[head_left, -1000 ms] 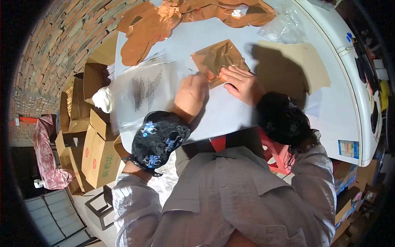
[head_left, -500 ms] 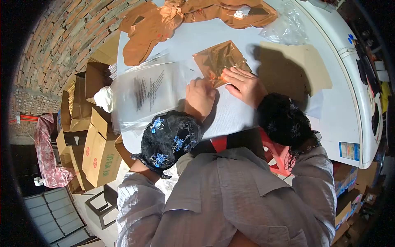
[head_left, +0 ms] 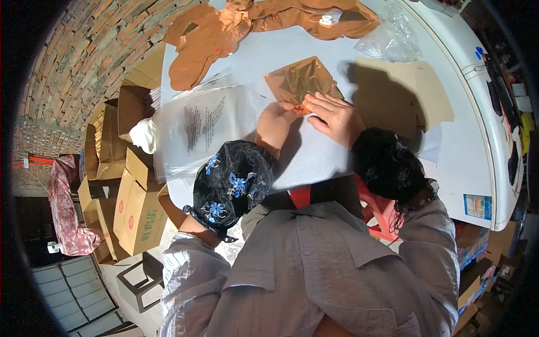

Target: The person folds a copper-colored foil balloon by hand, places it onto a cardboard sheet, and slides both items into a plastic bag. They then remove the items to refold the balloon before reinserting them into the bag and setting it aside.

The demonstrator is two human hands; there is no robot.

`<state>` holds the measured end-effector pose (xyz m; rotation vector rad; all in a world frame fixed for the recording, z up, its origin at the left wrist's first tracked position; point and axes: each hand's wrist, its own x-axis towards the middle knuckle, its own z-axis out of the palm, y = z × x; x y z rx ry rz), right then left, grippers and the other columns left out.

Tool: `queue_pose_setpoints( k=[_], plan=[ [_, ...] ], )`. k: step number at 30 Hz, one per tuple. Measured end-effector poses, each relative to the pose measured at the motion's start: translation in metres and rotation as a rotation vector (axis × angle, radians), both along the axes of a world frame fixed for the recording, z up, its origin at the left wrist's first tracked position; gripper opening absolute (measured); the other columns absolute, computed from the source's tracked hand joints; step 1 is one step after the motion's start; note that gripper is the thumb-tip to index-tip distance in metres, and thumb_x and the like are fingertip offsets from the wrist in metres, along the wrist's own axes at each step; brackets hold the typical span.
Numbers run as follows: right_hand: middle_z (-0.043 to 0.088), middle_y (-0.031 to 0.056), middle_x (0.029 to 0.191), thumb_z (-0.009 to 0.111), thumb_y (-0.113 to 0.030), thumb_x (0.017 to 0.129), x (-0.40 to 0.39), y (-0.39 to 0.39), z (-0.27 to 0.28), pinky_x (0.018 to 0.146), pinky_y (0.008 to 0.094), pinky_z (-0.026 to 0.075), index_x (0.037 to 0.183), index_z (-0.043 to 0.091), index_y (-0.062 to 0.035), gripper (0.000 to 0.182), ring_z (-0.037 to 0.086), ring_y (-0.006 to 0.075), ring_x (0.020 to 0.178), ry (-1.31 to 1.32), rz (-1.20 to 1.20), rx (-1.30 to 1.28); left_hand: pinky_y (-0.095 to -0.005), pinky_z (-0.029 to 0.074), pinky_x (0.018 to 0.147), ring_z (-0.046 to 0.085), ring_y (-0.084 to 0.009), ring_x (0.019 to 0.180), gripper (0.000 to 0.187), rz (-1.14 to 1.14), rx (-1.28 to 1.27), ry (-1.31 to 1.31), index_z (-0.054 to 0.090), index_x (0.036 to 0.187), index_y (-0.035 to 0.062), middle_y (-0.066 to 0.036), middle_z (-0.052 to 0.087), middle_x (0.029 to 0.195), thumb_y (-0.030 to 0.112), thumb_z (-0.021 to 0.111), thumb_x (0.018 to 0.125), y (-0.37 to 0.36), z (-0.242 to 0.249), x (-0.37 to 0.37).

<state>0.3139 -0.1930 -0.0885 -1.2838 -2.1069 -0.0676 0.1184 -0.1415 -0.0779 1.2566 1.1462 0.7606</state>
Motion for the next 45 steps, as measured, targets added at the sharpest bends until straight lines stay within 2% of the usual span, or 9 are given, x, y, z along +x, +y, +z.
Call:
queue_pose_setpoints(
  k=[10,15,19,26,29,32,35,41,45],
  plan=[
    [0.069,0.0109,0.114,0.079,-0.019,0.076,-0.006,0.007,-0.015,0.093,0.0388,0.053,0.109,0.067,-0.0057,0.037,0.065,0.0288,0.109,0.056,-0.114,0.062,-0.0289,0.049,0.08,0.058,-0.0158,0.084,0.016,0.066,-0.135,-0.304,0.052,0.102,0.0026,-0.005,0.058,0.093,-0.001,0.059,0.088,0.002,0.023,0.018],
    [0.07,0.0094,0.087,0.073,-0.014,0.078,-0.02,0.007,-0.005,0.065,0.0367,0.056,0.086,0.066,-0.0105,0.012,0.069,0.0269,0.075,0.006,-0.276,0.159,-0.0286,0.05,0.083,0.06,-0.0169,0.089,0.013,0.05,-0.078,-0.335,0.051,0.099,0.003,-0.007,0.059,0.096,-0.001,0.059,0.089,0.007,0.024,0.024],
    [0.068,0.0111,0.075,0.07,-0.017,0.081,-0.025,0.003,0.002,0.053,0.0413,0.052,0.087,0.067,-0.0145,0.007,0.066,0.0292,0.061,0.035,-0.378,0.099,-0.0292,0.049,0.088,0.06,-0.0162,0.093,0.011,0.067,0.058,-0.294,0.051,0.1,0.0034,-0.006,0.058,0.098,0.006,0.059,0.093,0.012,0.018,0.025],
    [0.062,0.0165,0.068,0.065,-0.021,0.087,-0.024,0.001,0.009,0.053,0.0406,0.049,0.087,0.063,-0.0089,0.012,0.064,0.0322,0.06,0.552,-0.475,0.044,-0.0284,0.046,0.079,0.055,-0.0133,0.086,0.014,0.246,0.359,-0.343,0.052,0.101,0.006,-0.004,0.056,0.094,0.02,0.051,0.101,0.001,-0.003,0.021],
    [0.066,0.0136,0.078,0.066,-0.025,0.089,0.021,0.003,0.009,0.06,0.0373,0.05,0.093,0.068,-0.007,0.018,0.066,0.0257,0.07,0.27,-0.602,0.131,-0.0285,0.045,0.08,0.055,-0.0141,0.085,0.015,0.18,0.469,-0.228,0.053,0.098,0.0053,-0.005,0.057,0.091,0.02,0.051,0.1,0.02,-0.016,0.035],
    [0.064,0.0036,0.079,0.062,-0.027,0.092,0.067,-0.008,0.012,0.062,0.0311,0.048,0.093,0.068,-0.0072,0.02,0.063,0.0161,0.073,0.879,-0.568,0.166,-0.0404,0.049,0.084,0.06,-0.0324,0.093,0.018,-0.059,0.911,-0.02,0.055,0.107,0.0,-0.018,0.062,0.096,0.01,0.051,0.092,0.059,-0.021,0.083],
    [0.062,-0.004,0.084,0.06,-0.028,0.094,0.085,-0.051,0.063,0.066,0.0257,0.046,0.096,0.067,-0.009,0.021,0.059,0.0083,0.077,1.565,-0.402,0.047,-0.0499,0.045,0.093,0.055,-0.0453,0.108,0.032,-0.343,1.066,0.142,0.06,0.115,-0.0004,-0.027,0.062,0.111,0.013,0.048,0.088,0.077,0.017,0.141],
    [0.064,0.0002,0.094,0.059,-0.019,0.094,0.133,-0.095,0.042,0.073,0.0234,0.049,0.103,0.065,-0.005,0.018,0.06,0.0094,0.079,1.766,-0.379,-0.002,-0.0464,0.046,0.091,0.058,-0.0393,0.106,0.042,-0.527,1.061,0.465,0.062,0.121,0.0084,-0.02,0.065,0.112,0.029,0.061,0.084,0.102,-0.004,0.21],
    [0.065,0.0007,0.095,0.061,-0.015,0.094,0.133,-0.098,0.035,0.076,0.0238,0.052,0.104,0.065,-0.0048,0.015,0.062,0.0116,0.083,1.925,-0.32,-0.047,-0.0399,0.049,0.079,0.062,-0.0298,0.087,0.031,-0.601,0.932,0.528,0.065,0.103,0.0062,-0.013,0.065,0.091,0.03,0.067,0.083,0.101,0.001,0.195]
  ],
)
